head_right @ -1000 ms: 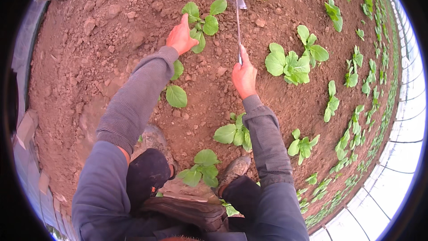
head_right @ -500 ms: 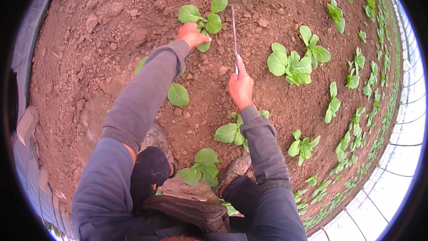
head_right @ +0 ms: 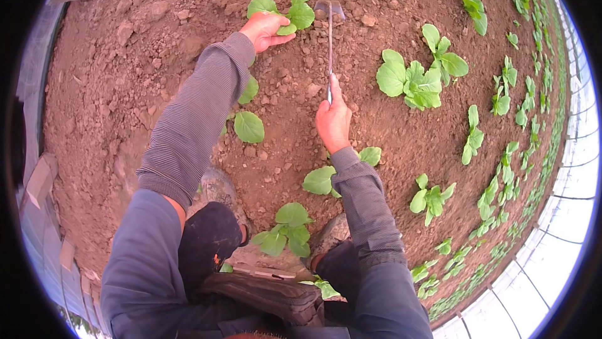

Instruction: The person sits on the ground in a greenhouse and uses a small hand hoe to loosen soil and remove weeds around rows of young leafy plants. The person repeatedly scrapes the soil surface and pulls away small unwanted plants by hand.

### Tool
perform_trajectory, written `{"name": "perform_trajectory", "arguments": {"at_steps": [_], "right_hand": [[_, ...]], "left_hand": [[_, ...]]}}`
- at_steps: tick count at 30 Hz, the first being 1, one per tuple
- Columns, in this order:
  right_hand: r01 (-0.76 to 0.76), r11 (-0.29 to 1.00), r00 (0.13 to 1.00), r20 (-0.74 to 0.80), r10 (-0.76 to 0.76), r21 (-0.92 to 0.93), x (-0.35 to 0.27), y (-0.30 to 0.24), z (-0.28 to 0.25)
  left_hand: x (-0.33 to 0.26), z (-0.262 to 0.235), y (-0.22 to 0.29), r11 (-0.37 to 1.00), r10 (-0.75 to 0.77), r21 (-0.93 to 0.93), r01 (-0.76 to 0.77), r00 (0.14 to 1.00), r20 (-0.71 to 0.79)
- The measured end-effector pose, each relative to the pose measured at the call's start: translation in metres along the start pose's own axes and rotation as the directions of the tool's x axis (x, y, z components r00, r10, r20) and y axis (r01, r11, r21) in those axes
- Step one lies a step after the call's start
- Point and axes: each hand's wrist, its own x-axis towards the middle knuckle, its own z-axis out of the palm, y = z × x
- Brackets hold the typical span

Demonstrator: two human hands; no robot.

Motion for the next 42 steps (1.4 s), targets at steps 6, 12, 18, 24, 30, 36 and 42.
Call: {"name": "perform_trajectory", "arguments": {"at_steps": [6, 12, 18, 24, 30, 36, 42], "right_hand": [[-0.030, 0.991, 0.998, 0.064, 0.022, 0.132, -0.043, 0.002, 0.008], [-0.014, 0.978, 0.996, 0.092, -0.005, 0.206, -0.056, -0.003, 0.006], [-0.004, 0.984, 0.999, 0.034, -0.002, 0.180, -0.079, 0.005, 0.018], [0.091, 0.980, 0.996, 0.007, -0.094, 0.176, -0.077, 0.007, 0.027], [0.034, 0.993, 0.994, 0.097, -0.045, 0.112, -0.084, 0.008, 0.027], [0.101, 0.985, 0.971, 0.201, -0.128, 0.140, -0.093, 0.002, 0.033], [0.165, 0.969, 0.927, 0.306, -0.216, 0.184, -0.030, -0.034, 0.039]], "left_hand": [[0.008, 0.001, 0.021, 0.995, -0.010, 0.100, 0.010, 1.000, -0.003], [0.008, -0.002, 0.027, 0.935, -0.052, 0.350, 0.061, 0.998, -0.032], [0.033, -0.005, 0.023, 0.776, 0.174, 0.612, -0.149, 0.985, 0.019], [0.056, -0.004, 0.027, 0.871, -0.033, 0.489, -0.039, 0.990, 0.137], [0.046, -0.019, 0.032, 0.874, -0.104, 0.485, -0.007, 0.974, 0.202], [0.022, -0.035, 0.034, 0.950, 0.001, 0.302, -0.084, 0.965, 0.264], [-0.022, -0.013, 0.075, 0.654, -0.072, 0.747, -0.120, 0.973, 0.219]]}}
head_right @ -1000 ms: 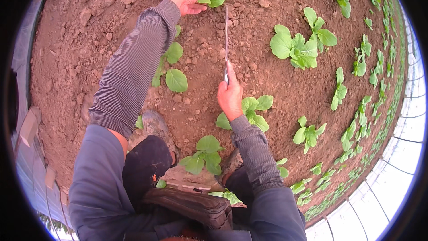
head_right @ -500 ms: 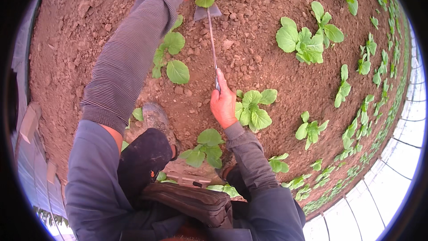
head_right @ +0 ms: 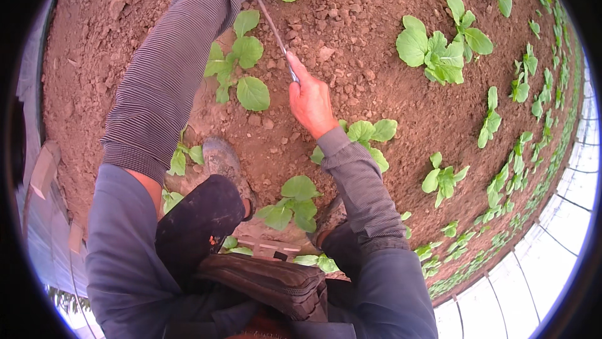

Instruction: The person sits on the ground in a greenhouse and uses a small hand hoe to loosen soil and remove weeds around rows of young leafy plants. The person repeatedly scrapes the soil surface and pulls away small unwanted plants by hand.

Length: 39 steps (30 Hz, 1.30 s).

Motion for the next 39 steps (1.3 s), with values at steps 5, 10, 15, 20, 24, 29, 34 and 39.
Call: {"name": "perform_trajectory", "arguments": {"at_steps": [5, 10, 15, 20, 24, 29, 34, 39], "right_hand": [[0.012, 0.999, 0.999, 0.036, -0.013, 0.044, 0.080, -0.022, -0.005], [-0.051, 0.997, 0.996, 0.083, 0.045, 0.065, 0.072, -0.001, -0.006], [0.001, 0.999, 1.000, -0.020, 0.000, 0.040, 0.031, 0.029, -0.015], [-0.376, 0.799, 0.925, 0.144, 0.351, 0.469, 0.024, 0.037, -0.002], [-0.392, 0.784, 0.918, 0.147, 0.368, 0.482, 0.027, 0.015, -0.007], [0.065, 0.997, 0.995, -0.075, -0.061, 0.045, 0.070, -0.005, -0.009], [-0.175, 0.981, 0.984, -0.015, 0.177, 0.081, 0.046, 0.007, -0.013], [-0.063, 0.978, 0.992, -0.095, 0.084, 0.200, 0.036, 0.019, -0.008]], "left_hand": [[0.030, -0.003, 0.011, 0.902, 0.126, 0.408, -0.144, 0.990, 0.070], [0.032, -0.010, 0.008, 0.927, 0.137, 0.327, -0.183, 0.978, 0.158], [0.037, -0.007, 0.008, 0.974, 0.092, 0.189, -0.124, 0.981, 0.170], [0.025, -0.007, 0.011, 0.964, 0.099, 0.228, -0.134, 0.982, 0.160], [0.025, -0.015, 0.007, 0.933, 0.104, 0.325, -0.153, 0.981, 0.164], [0.029, -0.010, 0.007, 0.928, 0.106, 0.345, -0.141, 0.987, 0.121], [0.019, -0.004, 0.016, 0.896, 0.169, 0.400, -0.194, 0.981, 0.097], [0.023, -0.009, 0.013, 0.901, 0.166, 0.391, -0.191, 0.981, 0.097]]}}
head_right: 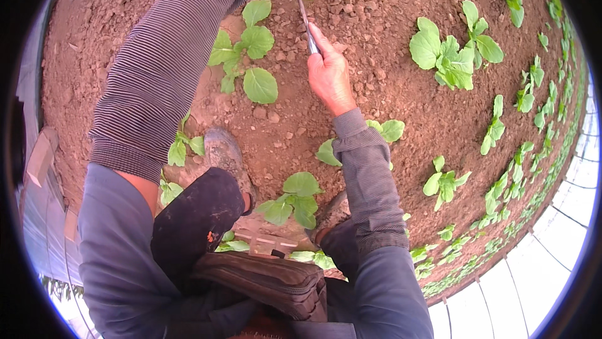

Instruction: The person sits on the ground in a greenhouse and uses a small hand hoe to loosen soil and remove weeds around rows of young leafy plants. The person repeatedly scrapes the soil surface and pulls away small unwanted plants by hand.

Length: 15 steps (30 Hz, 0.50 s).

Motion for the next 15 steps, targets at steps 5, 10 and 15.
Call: {"name": "perform_trajectory", "arguments": {"at_steps": [5, 10, 15], "right_hand": [[-0.080, 0.980, 0.993, 0.073, 0.095, -0.184, -0.020, 0.007, -0.024], [0.088, 0.975, 0.996, 0.017, -0.086, -0.202, -0.013, -0.002, -0.007], [0.061, 0.969, 0.998, 0.027, -0.056, -0.241, -0.024, 0.018, -0.018]], "left_hand": [[0.000, -0.002, -0.011, 0.996, 0.012, -0.087, -0.012, 1.000, 0.002], [0.000, 0.001, -0.028, 0.975, 0.058, -0.215, -0.046, 0.997, 0.049], [-0.008, 0.007, -0.040, 0.977, 0.052, -0.205, -0.057, 0.998, -0.027]]}}
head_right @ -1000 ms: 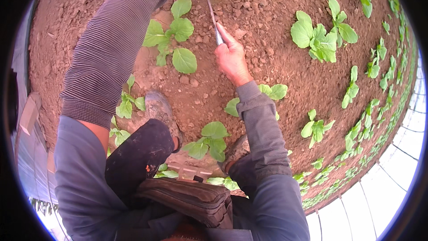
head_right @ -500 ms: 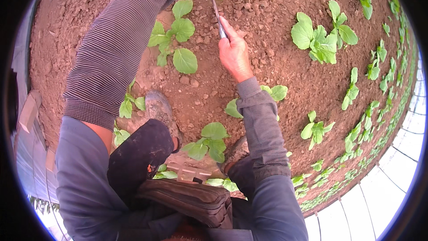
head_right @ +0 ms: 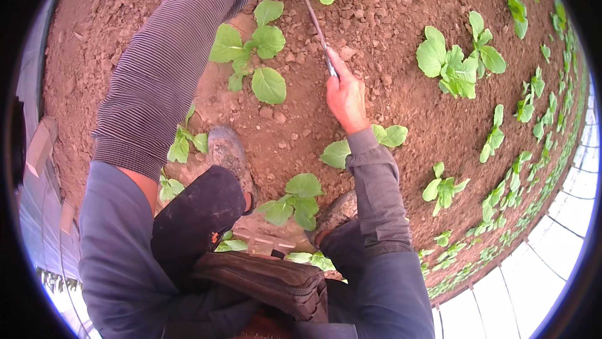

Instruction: The person sits on the ground in a greenhouse and uses a small hand hoe to loosen soil and remove weeds around rows of young leafy plants. The person repeatedly scrapes the soil surface and pulls away small unwanted plants by hand.

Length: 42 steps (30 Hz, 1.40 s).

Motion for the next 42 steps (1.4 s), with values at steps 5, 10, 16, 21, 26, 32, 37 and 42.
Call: {"name": "perform_trajectory", "arguments": {"at_steps": [5, 10, 16, 21, 26, 32, 37, 42], "right_hand": [[0.193, 0.979, 0.977, -0.100, -0.186, 0.071, -0.008, 0.005, -0.004], [-0.035, 0.998, 0.996, 0.075, 0.039, -0.048, 0.011, -0.026, -0.007], [-0.022, 0.993, 0.998, 0.057, 0.029, -0.120, -0.030, -0.007, -0.020], [0.038, 0.989, 0.999, 0.037, -0.032, -0.146, 0.016, -0.036, 0.000], [-0.030, 0.987, 0.998, 0.051, 0.038, -0.158, -0.012, -0.025, -0.005], [-0.060, 0.986, 0.998, 0.025, 0.065, -0.156, -0.035, -0.031, -0.010], [-0.132, 0.981, 0.991, 0.018, 0.136, -0.140, -0.025, -0.055, -0.007], [-0.160, 0.964, 0.986, 0.007, 0.166, -0.213, -0.045, -0.085, -0.018]], "left_hand": [[-0.019, 0.007, -0.014, 0.992, 0.085, 0.110, -0.056, 0.958, -0.274], [-0.065, 0.024, -0.064, 0.936, -0.132, 0.197, 0.290, 0.813, -0.568], [-0.097, 0.074, -0.077, 0.895, -0.269, 0.258, 0.364, 0.901, -0.339], [-0.097, 0.088, -0.079, 0.974, -0.191, 0.066, 0.217, 0.943, -0.273], [-0.133, 0.089, -0.063, 0.992, -0.124, -0.025, 0.122, 0.988, -0.088], [-0.174, 0.105, -0.060, 0.887, 0.073, 0.446, -0.119, 0.990, 0.118], [-0.202, 0.116, -0.050, 0.682, 0.058, 0.714, -0.161, 0.984, 0.166], [-0.222, 0.123, -0.058, 0.713, 0.127, 0.692, -0.112, 0.991, 0.030]]}}
